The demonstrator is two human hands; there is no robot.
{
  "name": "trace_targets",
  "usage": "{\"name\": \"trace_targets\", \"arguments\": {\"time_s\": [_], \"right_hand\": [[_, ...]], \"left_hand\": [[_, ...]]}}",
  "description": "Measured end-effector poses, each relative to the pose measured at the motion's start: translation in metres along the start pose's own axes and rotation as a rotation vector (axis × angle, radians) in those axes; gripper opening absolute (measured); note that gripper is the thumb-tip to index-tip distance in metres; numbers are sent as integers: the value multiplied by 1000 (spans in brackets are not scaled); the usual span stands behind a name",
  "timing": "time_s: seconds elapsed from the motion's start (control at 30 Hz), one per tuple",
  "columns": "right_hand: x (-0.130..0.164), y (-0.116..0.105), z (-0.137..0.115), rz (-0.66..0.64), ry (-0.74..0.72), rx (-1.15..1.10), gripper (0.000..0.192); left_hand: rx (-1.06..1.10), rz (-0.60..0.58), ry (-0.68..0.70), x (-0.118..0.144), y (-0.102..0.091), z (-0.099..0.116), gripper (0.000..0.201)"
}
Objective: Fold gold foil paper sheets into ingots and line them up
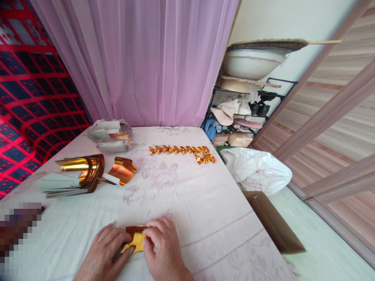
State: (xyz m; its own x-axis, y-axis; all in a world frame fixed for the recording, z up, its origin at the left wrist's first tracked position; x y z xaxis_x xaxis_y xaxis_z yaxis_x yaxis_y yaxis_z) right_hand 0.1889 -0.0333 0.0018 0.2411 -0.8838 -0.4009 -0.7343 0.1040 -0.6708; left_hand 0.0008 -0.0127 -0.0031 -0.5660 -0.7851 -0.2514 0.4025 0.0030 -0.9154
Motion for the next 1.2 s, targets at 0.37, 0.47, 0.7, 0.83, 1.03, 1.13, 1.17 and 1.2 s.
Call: {"name": "trace_targets", "arguments": {"time_s": [0.37,0.47,0.7,0.83,1.03,1.13,1.17,1.2], "right_hand": [[1,-1,2,-52,83,-49,22],[3,1,3,-65,116,-35,25],[4,3,3,-80,110,3,39],[3,2,3,-107,111,9,42],[3,4,3,-153,124,4,44],[3,5,4,-143,119,21,45],[3,6,4,-140,116,27,46],[3,6,5,-139,117,31,46]], "left_hand": [[-33,47,-22,6,5,-2,20],[-57,94,-51,8,5,-3,28],[-158,156,-89,11,11,-11,60],[-111,117,-89,10,13,-14,54],[-44,100,-93,8,11,-17,39],[-37,94,-77,7,10,-17,34],[-35,91,-68,7,10,-17,33],[-35,90,-61,7,10,-16,32]]}}
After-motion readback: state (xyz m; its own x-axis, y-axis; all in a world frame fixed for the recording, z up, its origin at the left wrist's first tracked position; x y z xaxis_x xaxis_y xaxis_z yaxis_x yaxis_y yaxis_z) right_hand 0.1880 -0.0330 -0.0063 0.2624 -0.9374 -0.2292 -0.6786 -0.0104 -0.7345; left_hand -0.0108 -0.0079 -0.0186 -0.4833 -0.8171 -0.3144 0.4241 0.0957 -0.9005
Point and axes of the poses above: each hand's wrist, its own x-axis away from the middle knuckle, its own y-axis out of the palm, z = x × y, the point moved 2 cm from there along -x, towards the middle knuckle, and after that the axes turned 9 degrees about -z, right-handed, at the moved point
